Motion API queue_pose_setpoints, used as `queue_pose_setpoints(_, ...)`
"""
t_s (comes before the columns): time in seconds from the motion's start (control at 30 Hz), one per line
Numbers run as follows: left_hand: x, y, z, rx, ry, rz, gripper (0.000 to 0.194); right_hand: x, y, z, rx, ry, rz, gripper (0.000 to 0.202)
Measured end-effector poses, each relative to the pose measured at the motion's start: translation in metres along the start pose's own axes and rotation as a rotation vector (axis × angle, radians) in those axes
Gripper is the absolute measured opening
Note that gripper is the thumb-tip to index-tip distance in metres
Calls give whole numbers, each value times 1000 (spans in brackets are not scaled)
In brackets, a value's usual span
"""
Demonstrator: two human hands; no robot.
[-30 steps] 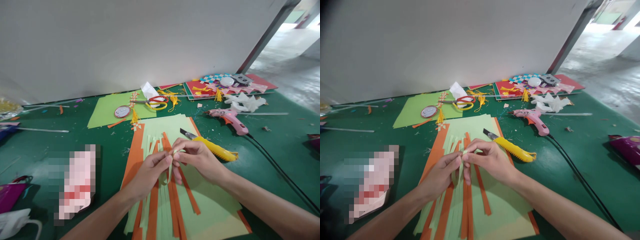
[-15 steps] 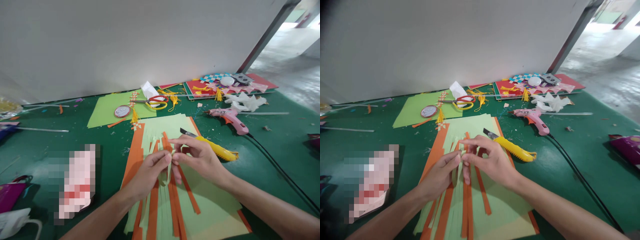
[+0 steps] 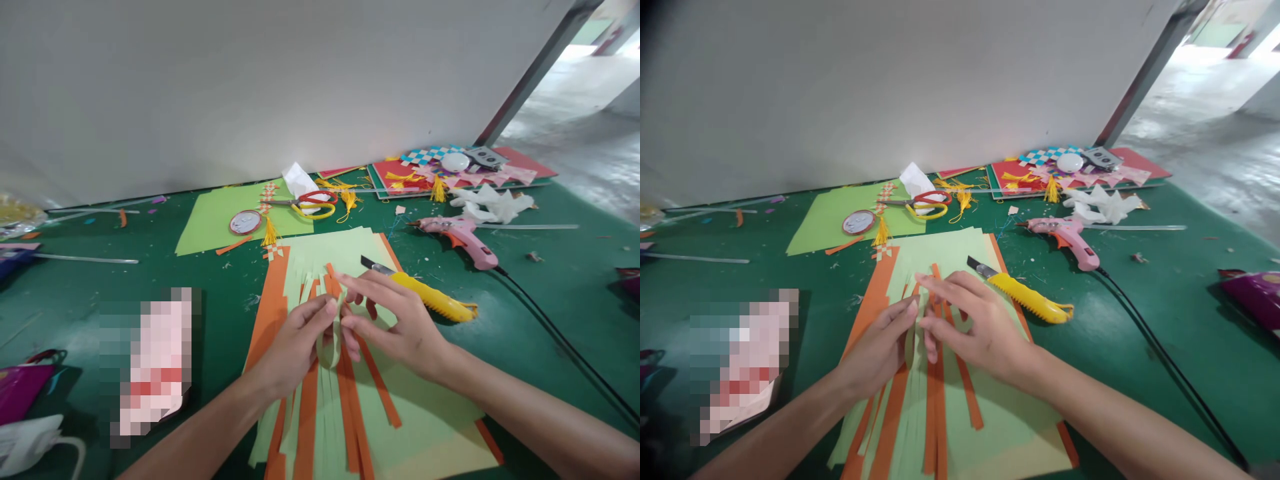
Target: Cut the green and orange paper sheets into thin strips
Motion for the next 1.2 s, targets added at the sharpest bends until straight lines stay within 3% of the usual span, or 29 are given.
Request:
queue_pose_setpoints(0.1, 1, -1, -1, 7, 26, -5, 34, -1, 2, -2, -13, -4, 36, 47)
queue_pose_setpoints(0.27, 1, 0, 5, 66, 30, -12, 36, -13, 7, -2, 83, 148, 246, 20)
queue_pose_setpoints(0.43, 2, -1, 10, 111, -1, -20, 35, -10, 8, 1, 179, 350, 255, 10)
queue_pose_setpoints(1.2, 4, -4, 10, 158, 105, -49, 39, -10, 6, 2, 153, 332, 272, 17)
Point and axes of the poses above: each hand's wrist, its own y-axis towards the middle knuckle, its own z-axis out of the palm, x = y × z, the point moved 8 cm from there along y, towards the middle knuckle, and after that the axes turned 15 degrees about z, right-handed, at the moved point
